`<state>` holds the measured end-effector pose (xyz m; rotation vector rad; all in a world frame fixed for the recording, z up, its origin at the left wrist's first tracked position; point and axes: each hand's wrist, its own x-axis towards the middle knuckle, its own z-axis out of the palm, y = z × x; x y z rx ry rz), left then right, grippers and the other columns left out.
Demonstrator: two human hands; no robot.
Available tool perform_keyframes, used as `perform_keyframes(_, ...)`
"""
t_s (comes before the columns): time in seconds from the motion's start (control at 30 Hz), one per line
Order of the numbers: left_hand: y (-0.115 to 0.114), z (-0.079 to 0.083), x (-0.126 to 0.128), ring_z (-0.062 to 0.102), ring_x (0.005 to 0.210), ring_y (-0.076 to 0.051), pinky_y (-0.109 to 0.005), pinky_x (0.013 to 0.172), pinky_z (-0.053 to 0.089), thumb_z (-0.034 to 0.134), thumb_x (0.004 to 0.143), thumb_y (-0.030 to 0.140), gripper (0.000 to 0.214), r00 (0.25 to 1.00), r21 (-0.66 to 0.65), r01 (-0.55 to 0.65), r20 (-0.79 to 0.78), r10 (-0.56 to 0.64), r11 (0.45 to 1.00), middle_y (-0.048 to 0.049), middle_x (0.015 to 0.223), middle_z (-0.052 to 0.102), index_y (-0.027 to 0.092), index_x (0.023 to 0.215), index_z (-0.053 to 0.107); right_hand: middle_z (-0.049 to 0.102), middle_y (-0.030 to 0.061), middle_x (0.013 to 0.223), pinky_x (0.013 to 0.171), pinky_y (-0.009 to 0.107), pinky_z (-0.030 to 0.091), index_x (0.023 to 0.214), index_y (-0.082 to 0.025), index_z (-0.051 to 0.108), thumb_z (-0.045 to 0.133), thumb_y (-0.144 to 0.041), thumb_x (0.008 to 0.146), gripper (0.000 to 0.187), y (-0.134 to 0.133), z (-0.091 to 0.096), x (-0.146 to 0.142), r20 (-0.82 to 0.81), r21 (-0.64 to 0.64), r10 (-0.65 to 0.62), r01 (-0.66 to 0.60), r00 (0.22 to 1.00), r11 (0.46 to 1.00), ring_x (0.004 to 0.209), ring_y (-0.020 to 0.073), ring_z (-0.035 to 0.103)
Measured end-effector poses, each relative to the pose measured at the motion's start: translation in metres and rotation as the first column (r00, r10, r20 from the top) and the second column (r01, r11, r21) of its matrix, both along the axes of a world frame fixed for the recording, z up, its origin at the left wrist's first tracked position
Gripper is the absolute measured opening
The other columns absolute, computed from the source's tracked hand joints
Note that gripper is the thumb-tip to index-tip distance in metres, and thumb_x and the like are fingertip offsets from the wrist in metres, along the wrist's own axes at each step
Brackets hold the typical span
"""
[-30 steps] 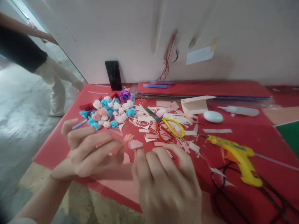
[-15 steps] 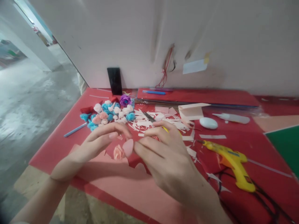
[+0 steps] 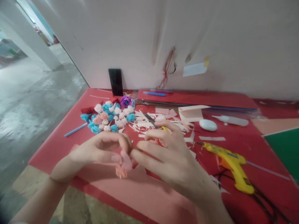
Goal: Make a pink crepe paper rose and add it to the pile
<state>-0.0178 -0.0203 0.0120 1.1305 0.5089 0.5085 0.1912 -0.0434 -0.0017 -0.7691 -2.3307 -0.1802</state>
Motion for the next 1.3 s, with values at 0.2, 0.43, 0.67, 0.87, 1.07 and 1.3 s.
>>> perform_keyframes(0.2, -0.002, -0.003, 0.001, 0.06, 0.066, -0.011, -0.023, 0.059, 0.051, 0.069, 0.078, 0.027, 0.014, 0.998, -0.018, -0.014, 0.062, 0.015, 1.0, -0.0011, 0.077, 0.061, 0.016, 0.075, 0.062, 0.067, -0.0046, 0.072, 0.093, 0.041, 0.037, 0.087, -0.025, 0.059, 0.043, -0.009, 0.094, 0.023, 0.001, 0.001, -0.002, 0.011, 0.023, 0.006, -0.006, 1.0, 1.0, 0.086, 0.0154, 0.055)
perform_keyframes(0.43, 0.003, -0.001, 0.0, 0.055, 0.07, -0.011, -0.024, 0.066, 0.043, 0.062, 0.079, 0.013, 0.01, 0.999, 0.132, 0.01, 0.042, -0.016, 0.991, -0.0013, 0.077, 0.06, 0.016, 0.071, 0.066, 0.066, -0.0046, 0.072, 0.095, 0.04, 0.036, 0.088, -0.024, 0.055, 0.041, -0.009, 0.095, 0.022, 0.0, 0.003, -0.001, -0.013, 0.0, 0.039, -0.039, 0.999, 0.999, 0.084, 0.0158, 0.05)
perform_keyframes(0.67, 0.001, 0.0, -0.003, 0.062, 0.079, -0.015, -0.028, 0.073, 0.05, 0.06, 0.085, 0.019, 0.01, 0.999, 0.268, 0.01, 0.03, -0.019, 0.963, -0.0036, 0.084, 0.066, 0.019, 0.08, 0.069, 0.065, -0.006, 0.069, 0.091, 0.035, 0.036, 0.082, -0.024, 0.056, 0.038, -0.008, 0.095, 0.027, 0.005, 0.009, -0.003, -0.016, -0.027, 0.087, -0.087, 0.996, 0.996, 0.08, 0.0147, 0.05)
perform_keyframes(0.87, -0.001, 0.003, -0.002, 0.058, 0.078, -0.014, -0.026, 0.079, 0.047, 0.064, 0.082, 0.02, 0.006, 0.999, 0.457, 0.029, -0.044, -0.01, 0.889, -0.003, 0.076, 0.066, 0.017, 0.077, 0.067, 0.063, -0.0054, 0.067, 0.094, 0.034, 0.034, 0.077, -0.022, 0.059, 0.04, -0.001, 0.086, 0.029, 0.001, 0.01, -0.005, -0.055, -0.185, 0.145, -0.152, 0.988, 0.971, 0.076, 0.0134, 0.053)
perform_keyframes(1.07, -0.001, -0.001, 0.0, 0.054, 0.076, -0.012, -0.023, 0.076, 0.044, 0.074, 0.07, 0.015, 0.014, 0.999, 0.387, 0.026, 0.009, -0.032, 0.922, 0.0008, 0.073, 0.059, 0.016, 0.076, 0.061, 0.063, 0.0032, 0.073, 0.079, 0.036, 0.041, 0.077, -0.019, 0.059, 0.035, -0.007, 0.087, 0.028, -0.004, 0.004, -0.004, -0.09, -0.389, 0.202, -0.221, 0.975, 0.894, 0.076, 0.0184, 0.053)
perform_keyframes(1.3, -0.002, -0.003, 0.001, 0.048, 0.071, -0.009, -0.019, 0.072, 0.04, 0.08, 0.058, 0.006, 0.028, 1.0, 0.47, 0.015, 0.012, -0.023, 0.883, 0.0039, 0.071, 0.055, 0.016, 0.073, 0.057, 0.056, 0.0034, 0.063, 0.072, 0.036, 0.041, 0.067, -0.021, 0.056, 0.033, -0.009, 0.089, 0.033, -0.008, 0.007, -0.003, -0.108, -0.433, 0.139, -0.172, 0.984, 0.885, 0.071, 0.0199, 0.053)
